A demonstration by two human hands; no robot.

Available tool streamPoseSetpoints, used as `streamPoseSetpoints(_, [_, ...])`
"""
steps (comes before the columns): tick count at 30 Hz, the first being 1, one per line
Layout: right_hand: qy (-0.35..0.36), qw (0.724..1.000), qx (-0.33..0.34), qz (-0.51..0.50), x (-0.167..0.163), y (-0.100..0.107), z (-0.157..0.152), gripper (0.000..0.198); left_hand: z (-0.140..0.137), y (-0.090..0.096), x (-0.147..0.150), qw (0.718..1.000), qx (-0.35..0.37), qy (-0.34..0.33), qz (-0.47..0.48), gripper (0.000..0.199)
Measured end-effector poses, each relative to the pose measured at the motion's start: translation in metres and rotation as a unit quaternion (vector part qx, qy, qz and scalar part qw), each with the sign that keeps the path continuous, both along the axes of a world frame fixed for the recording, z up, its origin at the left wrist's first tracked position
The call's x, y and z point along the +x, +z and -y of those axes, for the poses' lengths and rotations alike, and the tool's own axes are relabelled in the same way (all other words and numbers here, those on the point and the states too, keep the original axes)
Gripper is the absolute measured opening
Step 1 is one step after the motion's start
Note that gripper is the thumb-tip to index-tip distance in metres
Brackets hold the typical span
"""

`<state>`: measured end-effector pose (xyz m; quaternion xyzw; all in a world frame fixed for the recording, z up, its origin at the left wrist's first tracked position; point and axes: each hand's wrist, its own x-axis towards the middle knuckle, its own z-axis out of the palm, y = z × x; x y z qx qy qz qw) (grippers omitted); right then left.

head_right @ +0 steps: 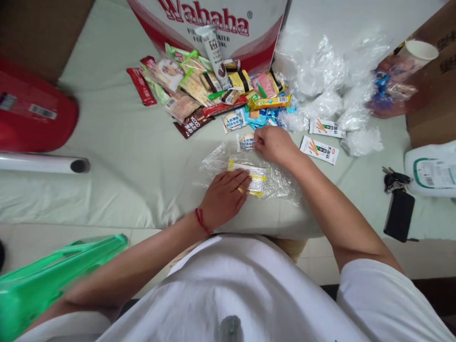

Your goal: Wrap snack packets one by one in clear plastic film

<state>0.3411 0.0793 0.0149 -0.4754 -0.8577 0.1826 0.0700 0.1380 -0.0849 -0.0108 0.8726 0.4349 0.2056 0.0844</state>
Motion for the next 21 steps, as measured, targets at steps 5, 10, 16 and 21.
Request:
streamPoseSetpoints(5, [0.029,0.999,-0.003,-0.044,0.000,0.026,0.015,0.009,0.001,0.001,0.000,1.000,-0.008,0.000,-0.007,0.038])
streamPoseSetpoints(10, [0.010,0.995,0.000,-0.100,-0.004,0.040,0.066,0.007,0.003,-0.001,0.002,1.000,-0.012,0.001,-0.012,0.043])
streamPoseSetpoints(16, [-0.029,0.984,0.000,-0.178,-0.011,0.025,0.125,0.009,0.010,0.003,-0.002,0.998,0.008,0.031,0.057,0.035])
streamPoseSetpoints(21, [-0.102,0.968,-0.023,-0.226,-0.020,0.009,0.134,0.010,-0.010,0.014,-0.015,0.968,-0.009,0.226,0.106,0.026])
